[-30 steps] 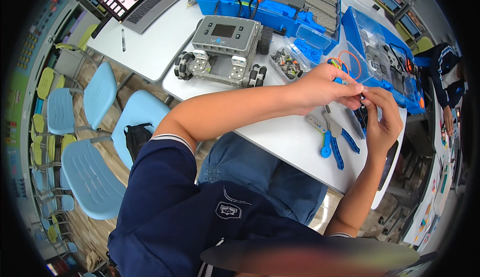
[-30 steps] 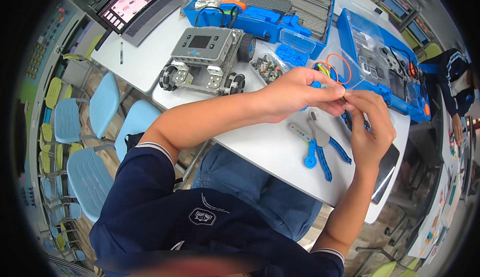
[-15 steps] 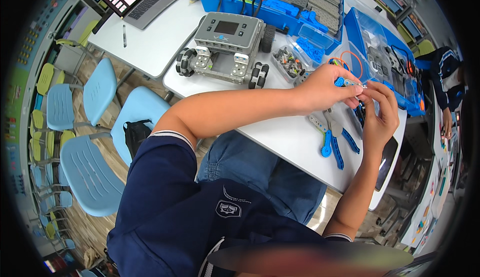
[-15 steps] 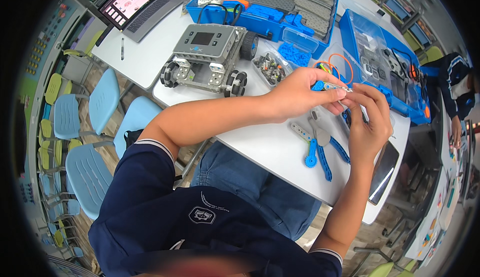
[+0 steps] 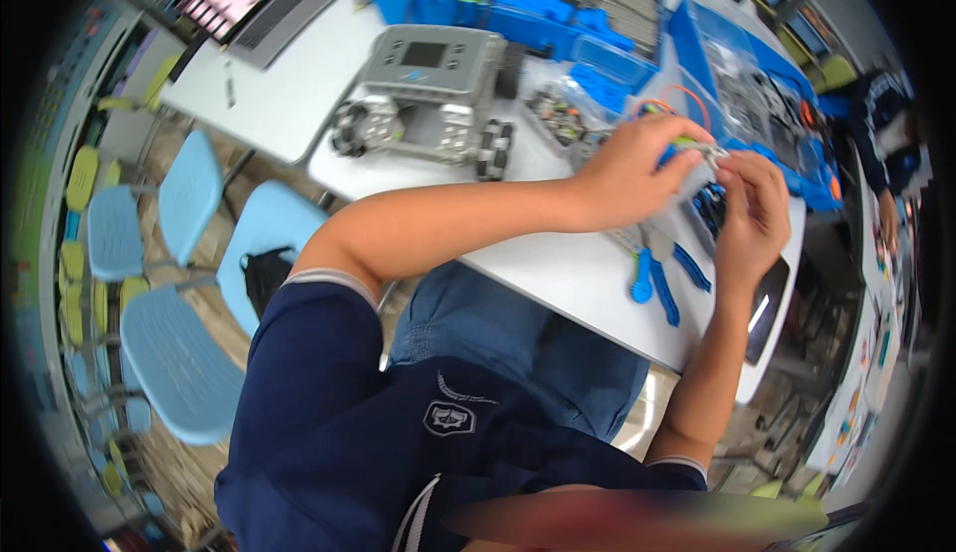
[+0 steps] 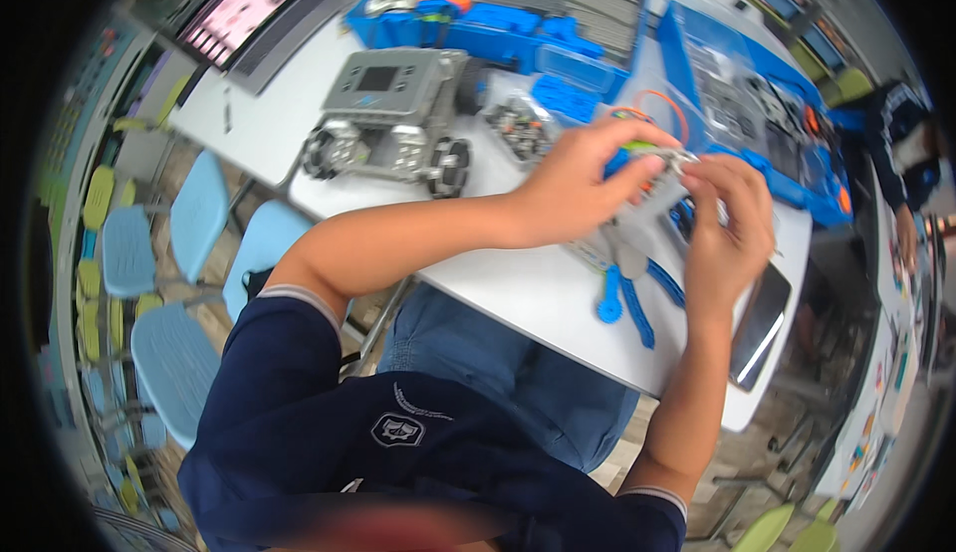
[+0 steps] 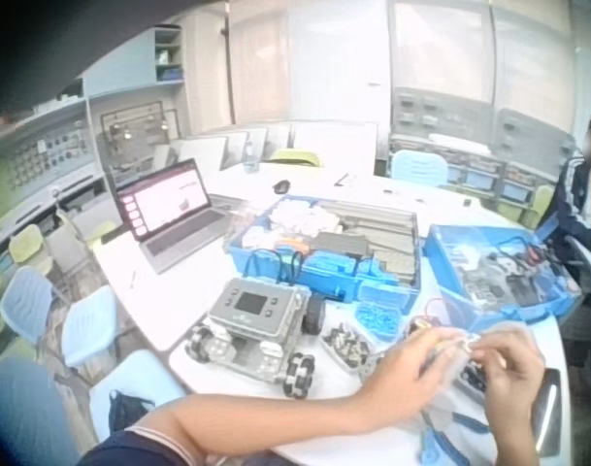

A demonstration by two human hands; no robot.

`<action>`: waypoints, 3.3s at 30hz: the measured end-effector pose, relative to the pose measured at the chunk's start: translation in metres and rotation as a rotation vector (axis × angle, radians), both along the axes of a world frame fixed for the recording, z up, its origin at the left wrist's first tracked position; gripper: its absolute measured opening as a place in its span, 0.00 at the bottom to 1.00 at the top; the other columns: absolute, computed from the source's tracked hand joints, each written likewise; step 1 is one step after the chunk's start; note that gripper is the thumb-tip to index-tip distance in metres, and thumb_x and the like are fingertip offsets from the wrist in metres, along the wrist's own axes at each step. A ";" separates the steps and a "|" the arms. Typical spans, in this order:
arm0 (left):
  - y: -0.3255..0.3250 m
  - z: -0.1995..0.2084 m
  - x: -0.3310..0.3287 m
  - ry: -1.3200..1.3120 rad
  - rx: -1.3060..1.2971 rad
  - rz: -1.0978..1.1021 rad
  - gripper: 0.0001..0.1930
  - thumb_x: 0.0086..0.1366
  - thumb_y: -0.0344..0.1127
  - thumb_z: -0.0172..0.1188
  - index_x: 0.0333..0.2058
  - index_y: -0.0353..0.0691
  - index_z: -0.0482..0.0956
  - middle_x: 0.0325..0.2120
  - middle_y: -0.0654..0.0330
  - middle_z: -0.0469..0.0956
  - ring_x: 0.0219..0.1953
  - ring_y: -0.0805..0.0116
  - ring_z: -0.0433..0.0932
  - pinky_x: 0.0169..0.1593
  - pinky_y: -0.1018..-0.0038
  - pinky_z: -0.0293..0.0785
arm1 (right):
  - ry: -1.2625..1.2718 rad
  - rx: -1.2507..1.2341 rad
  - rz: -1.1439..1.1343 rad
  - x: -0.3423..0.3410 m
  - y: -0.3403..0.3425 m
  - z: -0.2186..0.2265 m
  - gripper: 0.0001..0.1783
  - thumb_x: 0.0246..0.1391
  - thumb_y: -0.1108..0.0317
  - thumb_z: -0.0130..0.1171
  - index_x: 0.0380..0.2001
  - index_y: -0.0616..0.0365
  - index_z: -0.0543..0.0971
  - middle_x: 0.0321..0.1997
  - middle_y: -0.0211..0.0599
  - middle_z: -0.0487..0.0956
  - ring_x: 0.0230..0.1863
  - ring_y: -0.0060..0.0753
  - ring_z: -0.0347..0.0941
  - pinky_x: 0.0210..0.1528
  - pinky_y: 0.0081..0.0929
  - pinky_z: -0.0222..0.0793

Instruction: The person assembles small plastic components of a robot kit at a table. They connect white and blue pieces, attach a gear, and manipulate wires and connectors. The person occasionally glances at a laptop screen while working.

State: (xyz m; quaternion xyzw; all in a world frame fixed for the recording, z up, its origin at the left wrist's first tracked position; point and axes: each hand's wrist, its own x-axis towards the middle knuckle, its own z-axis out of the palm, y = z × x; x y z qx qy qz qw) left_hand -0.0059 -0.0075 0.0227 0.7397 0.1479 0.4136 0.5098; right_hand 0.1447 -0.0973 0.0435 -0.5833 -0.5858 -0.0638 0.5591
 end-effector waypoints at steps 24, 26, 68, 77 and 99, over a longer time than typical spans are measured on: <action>0.000 0.008 -0.004 0.059 0.047 -0.060 0.17 0.72 0.31 0.55 0.58 0.38 0.75 0.48 0.58 0.80 0.46 0.74 0.78 0.49 0.77 0.75 | 0.234 0.155 0.088 -0.008 0.004 -0.003 0.08 0.44 0.86 0.65 0.28 0.63 0.85 0.33 0.37 0.84 0.37 0.28 0.80 0.38 0.24 0.77; 0.001 0.008 -0.004 0.072 0.062 -0.053 0.17 0.73 0.30 0.55 0.58 0.38 0.75 0.47 0.59 0.80 0.44 0.74 0.79 0.48 0.77 0.75 | 0.153 0.152 0.065 -0.007 0.004 -0.001 0.08 0.44 0.87 0.64 0.28 0.63 0.85 0.33 0.37 0.83 0.35 0.27 0.80 0.37 0.23 0.77; 0.005 0.000 -0.002 0.014 0.383 0.022 0.15 0.68 0.24 0.57 0.53 0.35 0.79 0.47 0.50 0.82 0.51 0.59 0.81 0.56 0.68 0.74 | -0.141 0.170 -0.063 -0.001 0.004 -0.005 0.11 0.41 0.87 0.62 0.24 0.58 0.84 0.25 0.30 0.82 0.26 0.23 0.78 0.26 0.18 0.72; -0.003 0.005 -0.004 -0.020 0.286 0.053 0.16 0.70 0.26 0.57 0.55 0.34 0.77 0.48 0.53 0.81 0.49 0.66 0.82 0.54 0.72 0.74 | -0.339 0.242 -0.240 -0.005 -0.014 0.020 0.10 0.43 0.84 0.67 0.29 0.57 0.85 0.37 0.36 0.85 0.33 0.26 0.82 0.30 0.19 0.78; -0.001 -0.002 0.007 -0.121 0.074 -0.055 0.16 0.69 0.40 0.62 0.52 0.40 0.79 0.42 0.61 0.80 0.32 0.78 0.75 0.37 0.80 0.71 | 0.802 -0.091 0.522 0.028 -0.033 0.045 0.15 0.60 0.75 0.62 0.48 0.72 0.78 0.42 0.52 0.84 0.41 0.37 0.84 0.47 0.27 0.80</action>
